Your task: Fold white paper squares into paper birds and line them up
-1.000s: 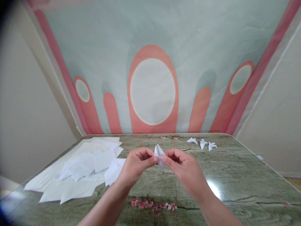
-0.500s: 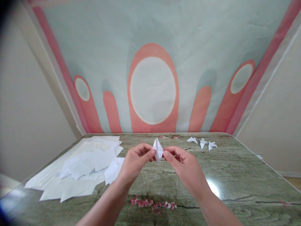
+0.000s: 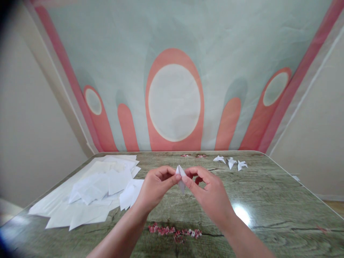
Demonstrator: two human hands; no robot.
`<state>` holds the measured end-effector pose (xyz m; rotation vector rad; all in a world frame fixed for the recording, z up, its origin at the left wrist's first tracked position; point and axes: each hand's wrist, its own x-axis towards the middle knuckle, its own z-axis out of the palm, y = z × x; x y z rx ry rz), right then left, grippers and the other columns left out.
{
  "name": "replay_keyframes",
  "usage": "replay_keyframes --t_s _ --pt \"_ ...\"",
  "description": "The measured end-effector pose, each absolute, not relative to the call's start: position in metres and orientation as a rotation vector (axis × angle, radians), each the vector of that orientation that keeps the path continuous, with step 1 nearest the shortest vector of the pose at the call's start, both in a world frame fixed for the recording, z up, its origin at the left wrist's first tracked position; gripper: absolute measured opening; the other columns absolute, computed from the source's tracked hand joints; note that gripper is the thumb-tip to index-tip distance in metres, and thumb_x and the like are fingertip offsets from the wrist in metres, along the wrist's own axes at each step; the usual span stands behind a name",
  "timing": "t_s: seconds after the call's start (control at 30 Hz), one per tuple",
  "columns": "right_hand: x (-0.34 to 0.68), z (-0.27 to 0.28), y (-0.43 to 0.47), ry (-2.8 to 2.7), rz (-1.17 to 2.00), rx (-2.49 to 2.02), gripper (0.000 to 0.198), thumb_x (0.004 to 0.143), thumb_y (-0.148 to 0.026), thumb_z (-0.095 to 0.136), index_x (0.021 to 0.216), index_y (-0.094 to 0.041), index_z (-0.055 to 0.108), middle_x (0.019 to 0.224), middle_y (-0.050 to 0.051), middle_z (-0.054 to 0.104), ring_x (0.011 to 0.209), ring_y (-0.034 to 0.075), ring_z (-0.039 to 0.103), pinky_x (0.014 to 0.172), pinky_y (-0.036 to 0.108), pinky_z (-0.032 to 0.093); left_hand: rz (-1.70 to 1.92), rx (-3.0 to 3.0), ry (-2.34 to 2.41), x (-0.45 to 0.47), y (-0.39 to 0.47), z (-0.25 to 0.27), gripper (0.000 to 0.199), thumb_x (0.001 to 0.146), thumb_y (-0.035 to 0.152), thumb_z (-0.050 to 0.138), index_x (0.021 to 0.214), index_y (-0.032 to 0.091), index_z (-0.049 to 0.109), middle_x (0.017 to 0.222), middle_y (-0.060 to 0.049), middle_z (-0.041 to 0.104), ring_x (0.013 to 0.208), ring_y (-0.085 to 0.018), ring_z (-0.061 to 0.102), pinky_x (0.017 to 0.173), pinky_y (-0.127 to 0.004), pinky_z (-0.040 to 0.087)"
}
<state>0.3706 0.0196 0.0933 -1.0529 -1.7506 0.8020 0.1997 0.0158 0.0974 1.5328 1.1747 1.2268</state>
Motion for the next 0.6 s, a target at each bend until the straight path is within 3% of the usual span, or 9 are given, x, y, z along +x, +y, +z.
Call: replay_keyframes --t_s 0.27,0.6 --pt "0.3705 0.0864 0.0223 -1.668 0.750 -1.019 0.015 0.085 -0.035 0.061 0.081 -0.022 0.068 0.080 0.002 0.066 0.077 0.018 0.060 0.071 0.030 0.045 1.101 1.686 1.181 0.2073 0.0124 0.0951 0.027 0.083 0.040 0.061 0.080 0.015 0.068 0.075 -0.003 0.067 0.068 -0.014 0.057 0.062 -0.023 0.041" --pt "0.3709 0.0910 0.0230 -1.645 0.878 -1.100 0.015 0.081 -0.034 0.064 0.077 -0.021 0.070 0.085 0.004 0.070 0.082 0.020 0.062 0.075 0.033 0.047 1.094 1.951 1.306 0.2083 0.0141 0.0903 0.023 0.085 0.033 0.060 0.069 0.016 0.063 0.066 0.000 0.060 0.064 -0.012 0.052 0.063 -0.023 0.038"
